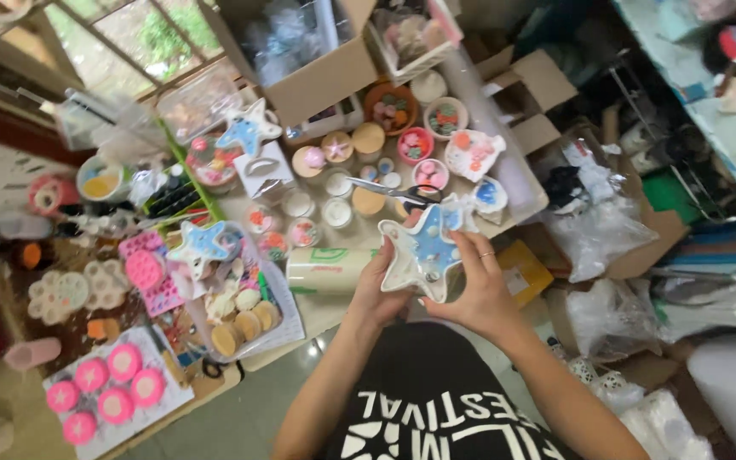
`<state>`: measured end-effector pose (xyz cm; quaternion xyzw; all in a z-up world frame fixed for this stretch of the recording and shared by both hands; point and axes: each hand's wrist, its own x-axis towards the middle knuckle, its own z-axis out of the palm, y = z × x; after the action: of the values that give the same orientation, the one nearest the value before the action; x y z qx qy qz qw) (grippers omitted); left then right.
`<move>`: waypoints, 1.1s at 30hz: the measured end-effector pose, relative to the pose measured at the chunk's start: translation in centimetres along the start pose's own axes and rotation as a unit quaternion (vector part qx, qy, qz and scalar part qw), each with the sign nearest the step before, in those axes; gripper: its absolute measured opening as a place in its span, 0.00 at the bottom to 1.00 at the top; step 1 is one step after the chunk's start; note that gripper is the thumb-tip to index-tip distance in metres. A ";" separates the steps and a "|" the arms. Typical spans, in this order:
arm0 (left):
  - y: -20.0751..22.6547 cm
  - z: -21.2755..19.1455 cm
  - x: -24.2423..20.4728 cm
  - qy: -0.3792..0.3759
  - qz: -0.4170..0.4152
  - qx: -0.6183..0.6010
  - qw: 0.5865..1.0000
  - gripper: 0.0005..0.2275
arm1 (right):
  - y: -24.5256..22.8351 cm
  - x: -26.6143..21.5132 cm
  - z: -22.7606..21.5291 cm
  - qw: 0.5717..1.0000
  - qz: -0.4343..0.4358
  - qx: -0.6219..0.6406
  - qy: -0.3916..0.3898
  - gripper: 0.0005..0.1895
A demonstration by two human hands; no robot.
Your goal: Decorating a starfish-shaped candle or soap mold with small beads and trimming plastic wrap.
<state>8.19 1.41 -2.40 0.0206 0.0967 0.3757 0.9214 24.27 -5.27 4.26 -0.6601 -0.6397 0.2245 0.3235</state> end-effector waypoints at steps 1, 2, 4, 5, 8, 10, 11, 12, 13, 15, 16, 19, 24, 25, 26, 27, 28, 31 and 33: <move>-0.6 -1.2 -0.2 -0.005 -0.008 0.002 1.000 0.29 | 0.4 -0.8 0.0 1.000 0.003 -0.003 0.008 0.56; -0.8 -2.3 -0.2 -0.006 -0.005 0.053 0.999 0.28 | 0.7 -1.2 0.1 1.000 0.017 -0.002 0.007 0.56; -1.1 -3.9 -0.5 -0.019 -0.006 0.113 0.993 0.27 | 1.2 -1.9 0.4 0.999 0.027 -0.001 0.022 0.56; -1.2 -4.6 -0.9 0.011 -0.022 0.102 0.995 0.25 | 1.3 -2.4 0.6 0.999 0.029 0.002 0.027 0.56; -2.6 -2.2 -2.3 0.012 -0.039 0.120 0.992 0.23 | 1.9 -5.8 0.9 0.998 0.034 0.014 0.055 0.56; -3.9 -1.0 -3.6 -0.019 -0.038 0.151 0.988 0.23 | 2.0 -8.9 1.2 0.996 0.034 0.025 0.078 0.56; -4.7 -1.3 -4.3 -0.002 -0.050 0.163 0.985 0.23 | 2.0 -10.5 1.3 0.994 0.050 0.050 0.084 0.56; -5.6 -1.7 -5.2 0.015 -0.061 0.176 0.982 0.24 | 1.9 -12.3 1.6 0.991 0.065 0.076 0.089 0.56; -6.4 -2.5 -5.8 0.009 -0.071 0.180 0.981 0.24 | 1.9 -13.9 1.8 0.990 0.070 0.074 0.101 0.56; -8.2 -4.6 -8.0 0.023 -0.106 0.207 0.972 0.22 | 1.4 -17.8 2.7 0.979 0.139 0.111 0.099 0.57; -9.0 -5.9 -9.1 0.022 -0.122 0.210 0.970 0.22 | 1.3 -20.0 3.4 0.976 0.150 0.112 0.111 0.57; -11.2 -8.9 -14.1 0.023 -0.174 0.240 0.955 0.20 | 0.0 -27.4 5.8 0.971 0.173 0.092 0.135 0.57; -16.4 -10.7 -23.1 0.116 -0.236 0.303 0.916 0.18 | -2.6 -39.3 8.5 0.968 0.219 0.072 0.100 0.58; -17.9 -12.1 -24.8 0.114 -0.252 0.304 0.912 0.18 | -2.7 -41.8 9.1 0.964 0.233 0.071 0.108 0.58; -19.2 -13.4 -26.2 0.141 -0.251 0.357 0.889 0.17 | -2.9 -44.0 9.6 0.962 0.248 0.066 0.097 0.59; -20.4 -14.6 -27.6 0.166 -0.248 0.409 0.862 0.15 | -3.0 -46.0 10.1 0.959 0.262 0.062 0.085 0.60; -21.6 -16.1 -28.5 0.159 -0.256 0.412 0.860 0.15 | -2.9 -47.5 10.2 0.957 0.268 0.061 0.094 0.60; -24.7 -20.2 -30.6 0.158 -0.262 0.433 0.848 0.14 | -2.6 -51.8 10.6 0.949 0.295 0.056 0.093 0.63; -26.0 -22.4 -31.9 0.163 -0.271 0.453 0.833 0.13 | -2.7 -54.4 11.0 0.942 0.316 0.055 0.102 0.64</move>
<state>-0.57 -40.25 -22.00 0.3475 0.4070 0.0231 0.8444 10.21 -57.69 -7.82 -0.8287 -0.3483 0.2822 0.3352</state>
